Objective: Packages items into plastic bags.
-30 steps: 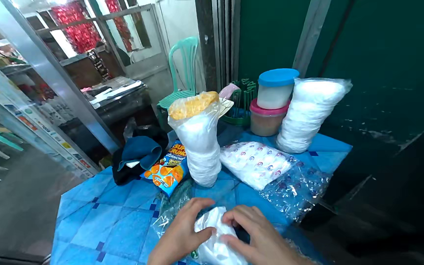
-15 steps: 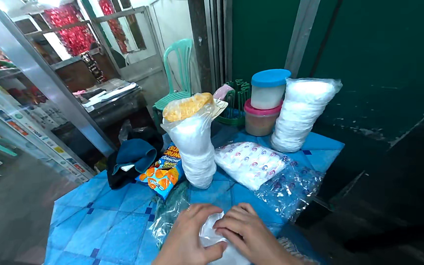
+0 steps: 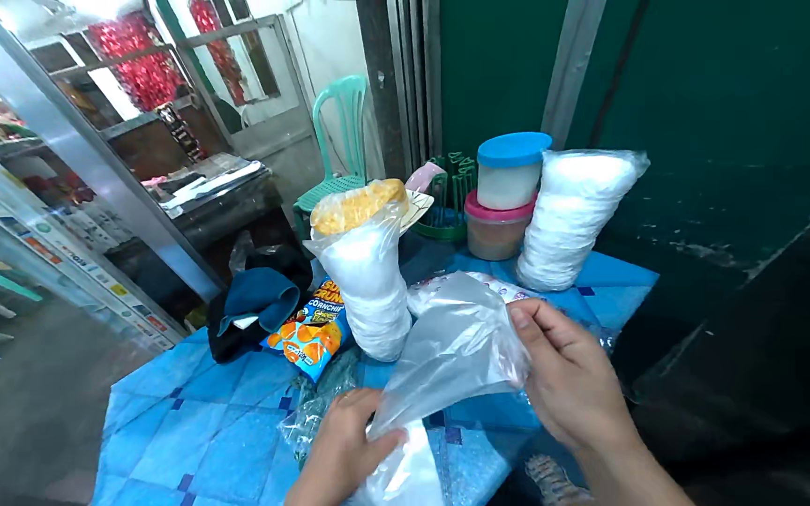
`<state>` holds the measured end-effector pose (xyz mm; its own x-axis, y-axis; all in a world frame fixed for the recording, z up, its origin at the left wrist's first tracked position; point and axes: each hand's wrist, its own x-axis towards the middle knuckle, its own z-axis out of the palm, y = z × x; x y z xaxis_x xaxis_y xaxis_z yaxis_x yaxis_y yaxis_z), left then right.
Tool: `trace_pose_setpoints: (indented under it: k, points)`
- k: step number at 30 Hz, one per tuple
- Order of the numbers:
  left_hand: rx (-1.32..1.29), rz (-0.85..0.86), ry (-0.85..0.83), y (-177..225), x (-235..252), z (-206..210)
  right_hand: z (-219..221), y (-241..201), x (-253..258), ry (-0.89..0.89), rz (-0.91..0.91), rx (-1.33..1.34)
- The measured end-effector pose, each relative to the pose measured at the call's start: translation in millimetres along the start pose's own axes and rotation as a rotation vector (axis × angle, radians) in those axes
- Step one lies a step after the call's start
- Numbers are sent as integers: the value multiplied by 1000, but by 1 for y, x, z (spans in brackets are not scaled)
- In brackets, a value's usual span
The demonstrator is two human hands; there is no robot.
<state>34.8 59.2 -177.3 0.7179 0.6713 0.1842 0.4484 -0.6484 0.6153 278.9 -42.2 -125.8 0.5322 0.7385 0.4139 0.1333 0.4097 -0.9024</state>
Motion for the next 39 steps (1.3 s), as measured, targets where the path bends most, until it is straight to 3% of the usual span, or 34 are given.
trace_pose_setpoints:
  k: [5,7,10,15,18,21,29,36,39]
  points:
    - [-604,243,130,42,19,-22,-4,-2,-5,-145,41,62]
    - [-633,252,109,73,27,-32,-3,-5,-7,-238,-10,30]
    - [-600,198,222,111,36,-37,-1,-11,-11,-264,-151,-63]
    - [-692,196,381,122,41,-34,-9,-26,-10,-161,-403,-154]
    - [-709,208,334,122,38,-33,-7,-31,-16,-84,-458,-227]
    - [-760,259,181,122,32,-38,-4,-32,-19,-91,-500,-238]
    - [-955,249,211,128,20,-43,8,-34,-25,-64,-447,-177]
    - [-1107,222,27,130,23,-44,6,-29,-24,-93,-563,-377]
    - [-1095,241,-24,125,23,-41,5,-31,-23,-114,-513,-265]
